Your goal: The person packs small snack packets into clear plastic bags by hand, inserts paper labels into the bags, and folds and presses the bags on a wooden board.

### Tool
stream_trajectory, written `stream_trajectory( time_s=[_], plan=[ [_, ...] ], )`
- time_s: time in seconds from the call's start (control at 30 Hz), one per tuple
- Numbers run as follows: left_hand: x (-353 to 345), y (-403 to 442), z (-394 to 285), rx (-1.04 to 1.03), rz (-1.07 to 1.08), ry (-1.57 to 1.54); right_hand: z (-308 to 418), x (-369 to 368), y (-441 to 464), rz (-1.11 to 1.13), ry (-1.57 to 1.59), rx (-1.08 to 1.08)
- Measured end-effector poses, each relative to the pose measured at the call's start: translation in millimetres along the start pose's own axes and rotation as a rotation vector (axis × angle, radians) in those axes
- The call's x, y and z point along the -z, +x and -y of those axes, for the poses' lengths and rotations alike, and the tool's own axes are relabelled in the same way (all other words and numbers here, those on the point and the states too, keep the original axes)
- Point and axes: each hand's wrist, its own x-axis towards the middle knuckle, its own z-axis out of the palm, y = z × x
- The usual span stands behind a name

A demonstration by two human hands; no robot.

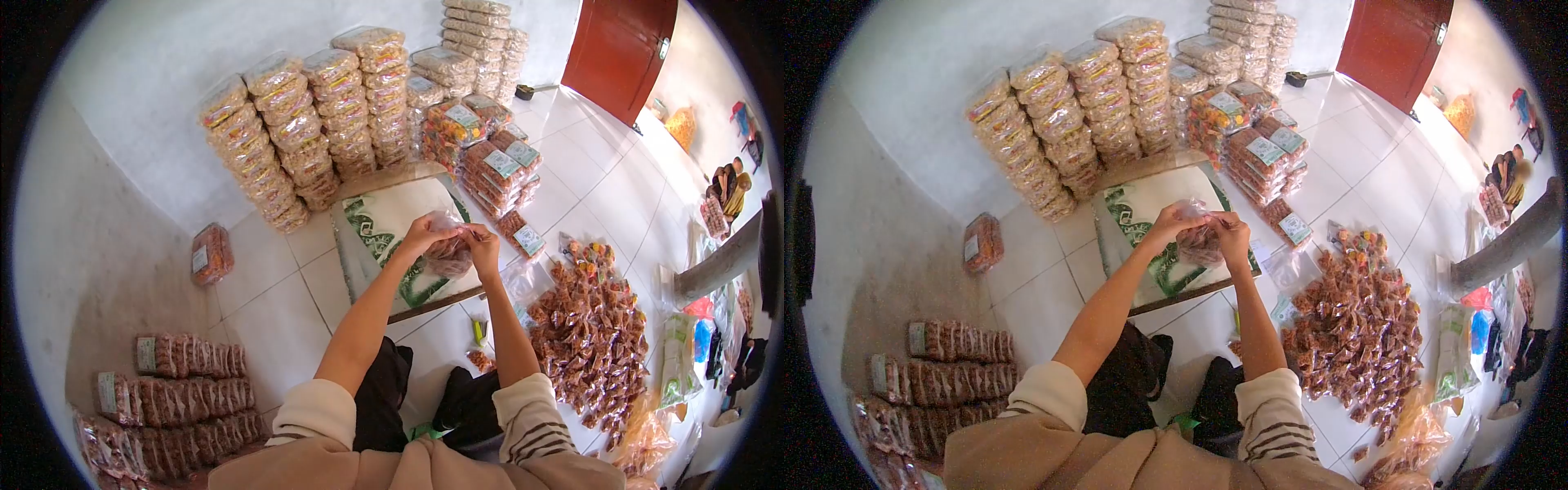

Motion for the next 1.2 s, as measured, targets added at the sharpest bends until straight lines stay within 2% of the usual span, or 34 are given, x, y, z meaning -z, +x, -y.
stream_trajectory(
  time_s=[0.13, 0.23, 0.3, 0.47, 0.53, 0.67, 0.73, 0.87, 0.97, 1.03, 1.07, 1.13, 1.2],
  plan=[
    [3.5, 2.0, -2.9, 0.029, 0.078, 0.118, 3.1, 1.4, 0.3, 0.003, -0.028, 0.037],
    [6.3, 4.4, 4.8, -0.006, 0.021, 0.048, 6.3, 1.5, 3.4, 0.000, 0.018, 0.027],
    [4.1, 5.3, 7.2, -0.111, -0.031, 0.069, 8.9, 2.7, 3.4, 0.005, 0.003, 0.014],
    [0.2, 7.3, 9.7, -0.125, -0.050, 0.026, 4.3, 13.6, 8.3, 0.019, -0.114, 0.031],
    [1.6, 9.6, 14.0, -0.131, -0.055, 0.051, 12.4, 21.3, 9.9, 0.041, -0.439, 0.502],
    [1.7, 10.2, 17.3, -0.153, -0.081, 0.083, 30.9, 26.1, 5.0, 0.078, -0.457, 0.331],
    [0.7, 9.6, 16.2, -0.160, -0.091, 0.100, 36.7, 25.1, 2.9, 0.068, -0.366, 0.017],
    [1.4, 8.5, 15.0, -0.101, -0.102, 0.047, 29.3, 20.7, 6.6, -0.029, -0.366, 0.061],
    [1.1, 9.2, 13.4, -0.131, -0.114, 0.094, 39.0, 21.5, 13.8, 0.007, -0.399, 0.163],
    [-0.4, 9.8, 14.1, -0.170, -0.113, 0.114, 43.3, 19.0, 16.7, 0.080, -0.594, 0.576],
    [-1.4, 10.4, 14.4, -0.185, -0.109, 0.127, 45.1, 17.2, 16.7, 0.081, -0.597, 0.576],
    [-4.4, 8.6, 10.5, -0.201, -0.107, 0.139, 42.7, 13.9, 17.1, 0.067, -0.476, 0.224],
    [-5.1, 7.7, 9.1, -0.133, -0.098, 0.037, 42.9, 11.3, 18.7, 0.071, -0.437, 0.149]
  ],
)
